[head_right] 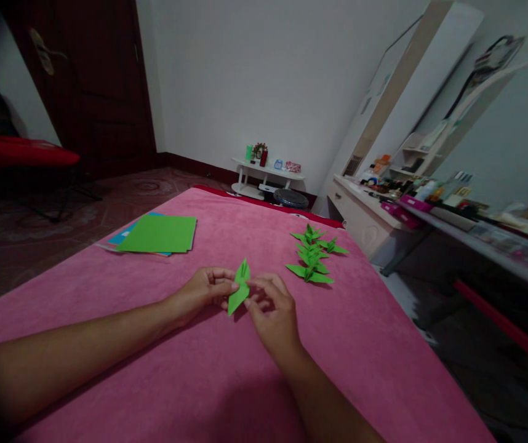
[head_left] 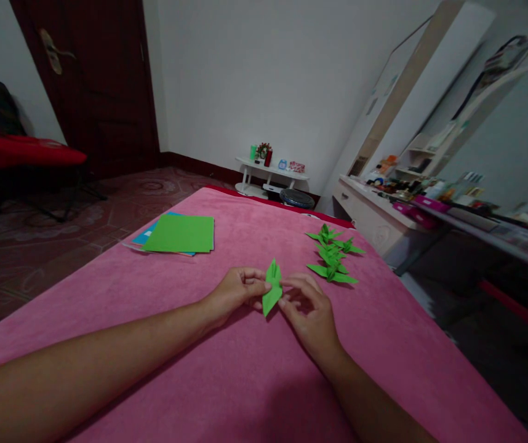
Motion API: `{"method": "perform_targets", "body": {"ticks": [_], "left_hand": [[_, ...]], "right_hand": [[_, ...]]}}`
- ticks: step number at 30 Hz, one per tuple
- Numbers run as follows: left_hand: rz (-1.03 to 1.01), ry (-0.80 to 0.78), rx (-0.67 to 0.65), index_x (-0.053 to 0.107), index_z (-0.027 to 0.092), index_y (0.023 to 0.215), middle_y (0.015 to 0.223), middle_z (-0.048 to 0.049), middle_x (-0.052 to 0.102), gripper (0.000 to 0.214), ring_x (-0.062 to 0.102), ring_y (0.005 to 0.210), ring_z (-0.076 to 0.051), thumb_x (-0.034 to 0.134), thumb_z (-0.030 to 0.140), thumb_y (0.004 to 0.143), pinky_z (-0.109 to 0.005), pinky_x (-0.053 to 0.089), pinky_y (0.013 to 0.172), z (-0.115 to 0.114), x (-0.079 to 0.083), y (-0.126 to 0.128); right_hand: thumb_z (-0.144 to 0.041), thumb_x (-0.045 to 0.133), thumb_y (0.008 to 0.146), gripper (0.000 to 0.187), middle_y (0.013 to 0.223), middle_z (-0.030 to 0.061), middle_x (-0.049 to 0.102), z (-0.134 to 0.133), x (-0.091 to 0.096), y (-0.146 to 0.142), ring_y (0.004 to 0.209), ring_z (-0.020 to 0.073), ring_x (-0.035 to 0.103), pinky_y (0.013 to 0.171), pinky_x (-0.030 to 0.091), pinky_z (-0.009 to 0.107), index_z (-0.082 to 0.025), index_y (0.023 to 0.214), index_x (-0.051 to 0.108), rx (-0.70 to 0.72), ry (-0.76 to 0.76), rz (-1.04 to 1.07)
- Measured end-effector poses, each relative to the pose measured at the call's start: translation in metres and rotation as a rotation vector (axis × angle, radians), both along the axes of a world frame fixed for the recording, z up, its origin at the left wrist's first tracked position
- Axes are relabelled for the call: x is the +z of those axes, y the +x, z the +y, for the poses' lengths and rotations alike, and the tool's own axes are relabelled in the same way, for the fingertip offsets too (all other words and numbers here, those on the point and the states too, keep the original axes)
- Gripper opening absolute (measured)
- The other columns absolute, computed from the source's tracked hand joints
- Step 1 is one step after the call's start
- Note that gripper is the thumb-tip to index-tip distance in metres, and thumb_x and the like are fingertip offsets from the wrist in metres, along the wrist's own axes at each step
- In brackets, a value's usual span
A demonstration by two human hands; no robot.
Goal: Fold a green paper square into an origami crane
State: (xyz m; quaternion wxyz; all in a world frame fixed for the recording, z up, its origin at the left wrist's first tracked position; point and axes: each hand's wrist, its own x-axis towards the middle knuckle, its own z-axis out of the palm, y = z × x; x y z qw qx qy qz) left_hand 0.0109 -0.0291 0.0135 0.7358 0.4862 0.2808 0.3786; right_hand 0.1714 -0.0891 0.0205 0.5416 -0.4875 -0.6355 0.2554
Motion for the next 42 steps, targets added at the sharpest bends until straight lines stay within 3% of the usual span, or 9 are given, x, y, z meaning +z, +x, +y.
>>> {"method": "perform_targets", "body": {"ticks": [7,13,17,21,27,33,42], "left_hand": [[0.004,0.066,-0.084,0.068,0.009,0.079,0.072,-0.0091,0.067,0.034,0.062,0.061,-0.014,0.063,0.042,0.075,-0.024,0.051,0.058,0.0,-0.002,0.0],[-0.03,0.091,-0.161,0.069,0.009,0.092,0.083,-0.0133,0.07,0.028,0.065,0.071,-0.017,0.056,0.029,0.078,-0.024,0.052,0.06,0.0,0.0,-0.004],[-0.003,0.076,-0.18,0.067,0.008,0.098,0.085,-0.0146,0.07,0.03,0.066,0.071,-0.018,0.062,0.025,0.074,-0.024,0.051,0.061,-0.001,0.001,-0.003],[0.015,0.009,-0.093,0.064,0.008,0.103,0.08,-0.0132,0.07,0.041,0.066,0.064,-0.017,0.073,0.024,0.066,-0.025,0.051,0.058,0.0,-0.004,-0.001],[-0.066,0.047,-0.099,0.05,0.017,0.126,0.082,-0.0092,0.07,0.06,0.066,0.063,-0.016,0.071,0.022,0.071,-0.028,0.053,0.059,0.002,-0.009,-0.003],[-0.046,0.028,-0.117,0.061,0.011,0.108,0.08,-0.0112,0.071,0.041,0.067,0.065,-0.017,0.071,0.023,0.07,-0.026,0.053,0.06,0.002,-0.008,-0.002],[-0.003,0.042,-0.035,0.066,0.007,0.091,0.077,-0.0104,0.07,0.027,0.066,0.065,-0.017,0.072,0.022,0.068,-0.027,0.053,0.062,-0.003,-0.004,-0.001]], "right_hand": [[-0.017,0.061,0.076,0.01,0.08,0.0035,0.06,0.001,-0.002,0.001,0.073,0.0165,0.058,0.06,0.046,0.026,-0.022,0.076,0.069,-0.032,0.059,-0.074],[-0.026,0.061,0.078,0.011,0.063,0.0011,0.059,0.003,-0.004,0.001,0.056,0.0143,0.054,0.053,0.043,0.025,-0.018,0.07,0.065,-0.049,-0.109,0.033],[-0.028,0.063,0.076,0.012,0.06,0.0008,0.061,0.003,-0.001,-0.002,0.054,0.0139,0.055,0.052,0.043,0.025,-0.017,0.07,0.066,-0.025,-0.167,0.126],[-0.03,0.062,0.077,0.017,0.055,0.0007,0.06,0.003,0.002,0.0,0.052,0.0126,0.054,0.052,0.042,0.024,-0.016,0.068,0.066,0.008,-0.209,0.158],[-0.033,0.06,0.08,0.021,0.055,0.0016,0.061,0.008,-0.006,0.008,0.05,0.0109,0.053,0.051,0.04,0.022,-0.014,0.074,0.067,0.097,-0.306,0.292],[-0.033,0.063,0.077,0.02,0.057,0.0019,0.063,0.007,-0.005,0.009,0.051,0.0103,0.054,0.052,0.041,0.022,-0.013,0.074,0.066,0.148,-0.328,0.331],[-0.028,0.073,0.066,0.024,0.073,0.002,0.066,0.004,-0.005,0.001,0.062,0.0122,0.06,0.057,0.045,0.023,-0.016,0.085,0.063,0.13,-0.376,0.475]]}}
